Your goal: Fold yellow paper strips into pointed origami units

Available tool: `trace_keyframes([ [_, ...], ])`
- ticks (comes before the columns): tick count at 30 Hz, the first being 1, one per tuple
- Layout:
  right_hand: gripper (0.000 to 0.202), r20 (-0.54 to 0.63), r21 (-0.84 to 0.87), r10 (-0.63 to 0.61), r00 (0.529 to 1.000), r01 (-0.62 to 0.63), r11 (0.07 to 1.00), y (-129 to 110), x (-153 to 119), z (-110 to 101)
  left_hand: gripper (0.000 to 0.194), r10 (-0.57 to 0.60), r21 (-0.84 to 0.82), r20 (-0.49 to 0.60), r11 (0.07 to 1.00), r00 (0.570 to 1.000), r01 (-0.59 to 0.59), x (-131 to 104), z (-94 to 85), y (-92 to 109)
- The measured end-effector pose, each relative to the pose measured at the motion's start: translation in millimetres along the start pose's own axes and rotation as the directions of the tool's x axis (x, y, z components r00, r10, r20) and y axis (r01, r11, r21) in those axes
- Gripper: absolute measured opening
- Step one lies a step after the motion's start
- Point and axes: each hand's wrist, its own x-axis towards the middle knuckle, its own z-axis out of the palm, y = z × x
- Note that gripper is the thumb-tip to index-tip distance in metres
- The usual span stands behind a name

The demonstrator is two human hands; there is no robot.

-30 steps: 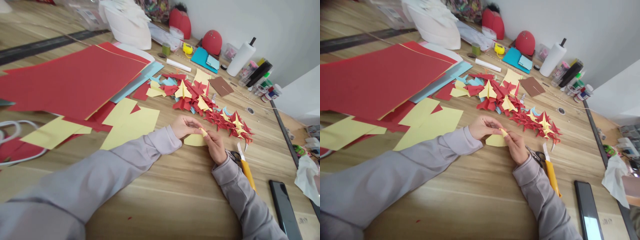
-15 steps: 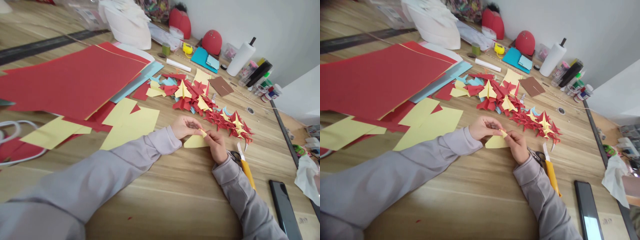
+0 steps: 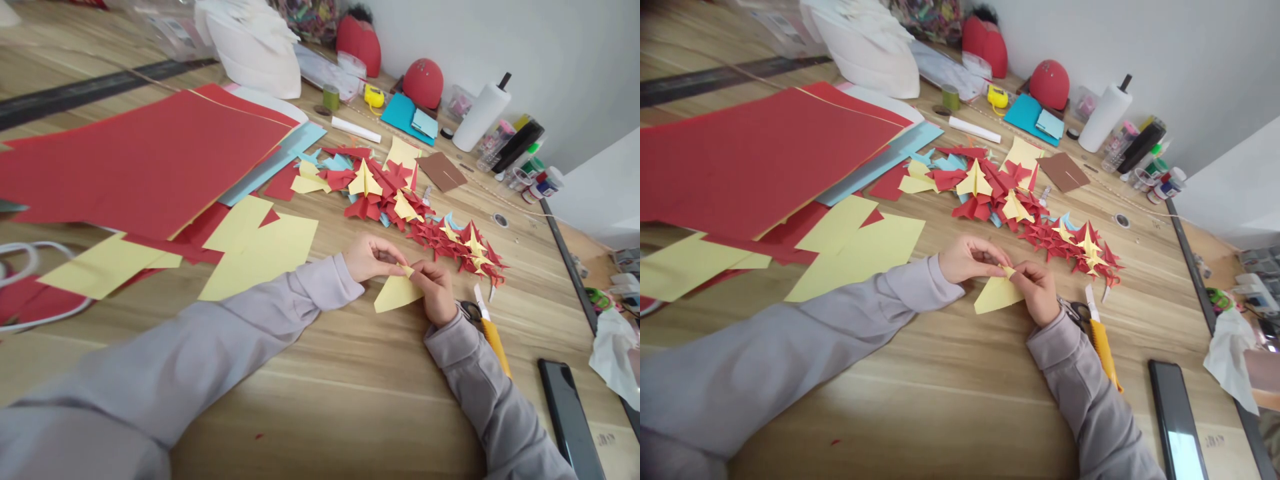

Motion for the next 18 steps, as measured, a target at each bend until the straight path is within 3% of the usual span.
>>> trace_keyframes([
  [7, 0.021, 0.028, -0.054, -0.057, 0.998, 0.059, 0.997, 0.1, -1.3, -0.9, 0.026, -0.027, 0.018, -0.039, 0.999, 0.999, 0.028, 1.1, -0.8, -1.6],
  [18, 0.027, -0.084, -0.174, -0.090, 0.992, 0.075, 0.982, -9.4, -2.5, 5.4, 0.026, -0.039, 0.031, -0.128, 0.999, 0.991, 0.043, 2.8, -3.7, 3.0],
])
